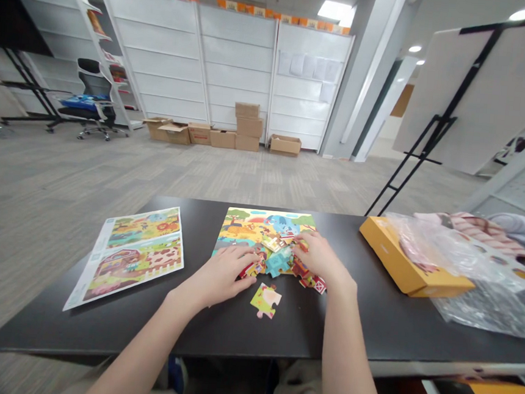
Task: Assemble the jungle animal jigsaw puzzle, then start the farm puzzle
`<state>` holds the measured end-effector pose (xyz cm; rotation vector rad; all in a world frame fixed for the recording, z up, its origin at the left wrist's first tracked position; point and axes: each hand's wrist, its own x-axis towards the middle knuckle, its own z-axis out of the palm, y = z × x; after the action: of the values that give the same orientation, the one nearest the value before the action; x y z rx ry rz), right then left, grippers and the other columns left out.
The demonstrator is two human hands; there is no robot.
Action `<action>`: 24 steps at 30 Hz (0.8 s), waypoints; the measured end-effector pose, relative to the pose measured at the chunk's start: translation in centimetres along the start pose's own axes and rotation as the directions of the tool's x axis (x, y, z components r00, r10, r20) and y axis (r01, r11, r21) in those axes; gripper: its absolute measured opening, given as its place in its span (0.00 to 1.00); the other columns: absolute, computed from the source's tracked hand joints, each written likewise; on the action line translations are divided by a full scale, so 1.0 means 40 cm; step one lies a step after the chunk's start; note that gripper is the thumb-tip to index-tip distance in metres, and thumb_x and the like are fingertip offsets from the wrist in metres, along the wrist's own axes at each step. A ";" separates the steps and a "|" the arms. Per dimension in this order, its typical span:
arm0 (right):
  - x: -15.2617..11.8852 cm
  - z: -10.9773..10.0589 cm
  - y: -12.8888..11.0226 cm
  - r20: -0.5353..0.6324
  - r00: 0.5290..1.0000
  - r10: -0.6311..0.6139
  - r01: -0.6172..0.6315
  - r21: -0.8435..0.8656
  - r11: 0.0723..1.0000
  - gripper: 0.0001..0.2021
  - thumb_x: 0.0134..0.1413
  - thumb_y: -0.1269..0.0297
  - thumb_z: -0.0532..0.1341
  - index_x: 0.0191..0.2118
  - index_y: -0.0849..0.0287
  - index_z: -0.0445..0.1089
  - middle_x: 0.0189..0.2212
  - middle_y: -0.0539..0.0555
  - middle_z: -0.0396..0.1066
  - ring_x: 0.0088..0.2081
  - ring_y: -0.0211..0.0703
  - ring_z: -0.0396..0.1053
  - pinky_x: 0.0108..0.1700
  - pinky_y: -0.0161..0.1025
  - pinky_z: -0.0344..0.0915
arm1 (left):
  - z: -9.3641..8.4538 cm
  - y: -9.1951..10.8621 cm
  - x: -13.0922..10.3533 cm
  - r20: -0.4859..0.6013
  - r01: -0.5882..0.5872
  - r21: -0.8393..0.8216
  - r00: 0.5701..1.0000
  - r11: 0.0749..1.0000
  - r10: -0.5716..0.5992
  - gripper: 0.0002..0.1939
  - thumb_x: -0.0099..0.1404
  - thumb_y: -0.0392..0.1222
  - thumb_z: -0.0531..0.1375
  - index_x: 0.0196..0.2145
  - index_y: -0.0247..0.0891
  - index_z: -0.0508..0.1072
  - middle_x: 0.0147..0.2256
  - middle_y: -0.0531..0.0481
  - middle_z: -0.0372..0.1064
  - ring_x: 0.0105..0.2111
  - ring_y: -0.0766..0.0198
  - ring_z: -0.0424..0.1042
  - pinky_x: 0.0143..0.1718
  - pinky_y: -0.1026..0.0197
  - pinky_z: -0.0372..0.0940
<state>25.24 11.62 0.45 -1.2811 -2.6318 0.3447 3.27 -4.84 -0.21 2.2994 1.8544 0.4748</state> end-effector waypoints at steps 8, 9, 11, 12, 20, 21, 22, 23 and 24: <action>-0.047 -0.039 0.114 0.008 0.967 0.256 -0.256 0.089 0.963 0.12 0.56 0.55 0.62 0.39 0.56 0.79 0.37 0.55 0.80 0.38 0.50 0.77 0.40 0.40 0.69 | -0.015 -0.027 -0.025 0.001 0.020 0.020 1.000 1.000 -0.020 0.16 0.63 0.35 0.56 0.48 0.43 0.72 0.56 0.44 0.70 0.58 0.50 0.67 0.57 0.48 0.63; -0.051 -0.038 0.121 0.024 0.965 0.262 -0.263 0.102 0.959 0.12 0.54 0.55 0.64 0.37 0.56 0.79 0.37 0.55 0.80 0.37 0.49 0.77 0.39 0.39 0.69 | -0.017 -0.032 -0.029 0.003 0.029 0.024 1.000 0.999 -0.029 0.15 0.62 0.34 0.56 0.47 0.43 0.72 0.56 0.44 0.70 0.57 0.50 0.68 0.56 0.48 0.64; -0.057 -0.034 0.132 0.049 0.964 0.261 -0.265 0.128 0.956 0.12 0.48 0.55 0.68 0.36 0.56 0.79 0.36 0.55 0.80 0.36 0.48 0.77 0.37 0.38 0.69 | -0.021 -0.041 -0.037 0.013 0.047 0.029 0.999 0.998 -0.047 0.16 0.60 0.32 0.55 0.45 0.43 0.72 0.55 0.44 0.71 0.56 0.50 0.69 0.55 0.48 0.65; -0.060 -0.032 0.135 0.057 0.963 0.263 -0.269 0.139 0.953 0.13 0.45 0.56 0.70 0.37 0.57 0.79 0.36 0.55 0.80 0.35 0.47 0.76 0.37 0.38 0.69 | -0.022 -0.045 -0.041 0.019 0.053 0.031 0.998 0.998 -0.054 0.17 0.60 0.32 0.55 0.45 0.43 0.72 0.55 0.44 0.71 0.56 0.50 0.69 0.55 0.47 0.65; -0.074 -0.033 0.139 0.082 0.955 0.284 -0.294 0.171 0.940 0.29 0.43 0.53 0.72 0.51 0.60 0.74 0.46 0.60 0.75 0.42 0.50 0.74 0.44 0.40 0.70 | -0.032 -0.047 -0.042 -0.017 0.054 0.017 0.998 0.998 -0.053 0.15 0.64 0.35 0.55 0.48 0.43 0.72 0.60 0.44 0.67 0.60 0.50 0.65 0.57 0.46 0.64; -0.074 -0.033 0.137 0.083 0.954 0.287 -0.297 0.165 0.940 0.32 0.42 0.52 0.73 0.54 0.60 0.73 0.49 0.62 0.74 0.45 0.51 0.74 0.46 0.41 0.70 | -0.031 -0.040 -0.034 -0.035 0.042 0.006 0.999 0.999 -0.042 0.13 0.66 0.38 0.56 0.48 0.43 0.72 0.60 0.43 0.67 0.60 0.50 0.65 0.58 0.46 0.63; -0.074 -0.033 0.134 0.090 0.954 0.286 -0.298 0.163 0.941 0.36 0.41 0.51 0.73 0.57 0.60 0.71 0.52 0.63 0.72 0.48 0.53 0.73 0.48 0.42 0.69 | -0.029 -0.030 -0.024 -0.049 0.026 -0.005 0.998 1.000 -0.026 0.12 0.68 0.41 0.56 0.48 0.42 0.72 0.59 0.43 0.68 0.60 0.50 0.65 0.59 0.46 0.62; -0.074 -0.032 0.132 0.104 0.954 0.282 -0.296 0.166 0.941 0.39 0.40 0.50 0.74 0.59 0.60 0.70 0.54 0.64 0.70 0.50 0.54 0.72 0.51 0.43 0.69 | -0.025 -0.019 -0.014 -0.058 0.003 -0.016 0.998 1.000 -0.004 0.11 0.69 0.43 0.57 0.48 0.42 0.72 0.58 0.43 0.69 0.59 0.50 0.66 0.59 0.47 0.62; -0.074 -0.031 0.129 0.120 0.954 0.275 -0.293 0.168 0.941 0.41 0.40 0.49 0.74 0.61 0.60 0.69 0.55 0.65 0.69 0.52 0.55 0.71 0.53 0.44 0.68 | -0.021 -0.005 -0.003 -0.060 -0.023 -0.024 0.998 0.999 0.021 0.11 0.70 0.44 0.57 0.48 0.41 0.72 0.56 0.43 0.70 0.58 0.50 0.67 0.59 0.47 0.62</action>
<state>31.25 12.52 -0.10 -1.6171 -2.4160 0.6922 2.78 -4.97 0.51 2.3167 1.8412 0.5720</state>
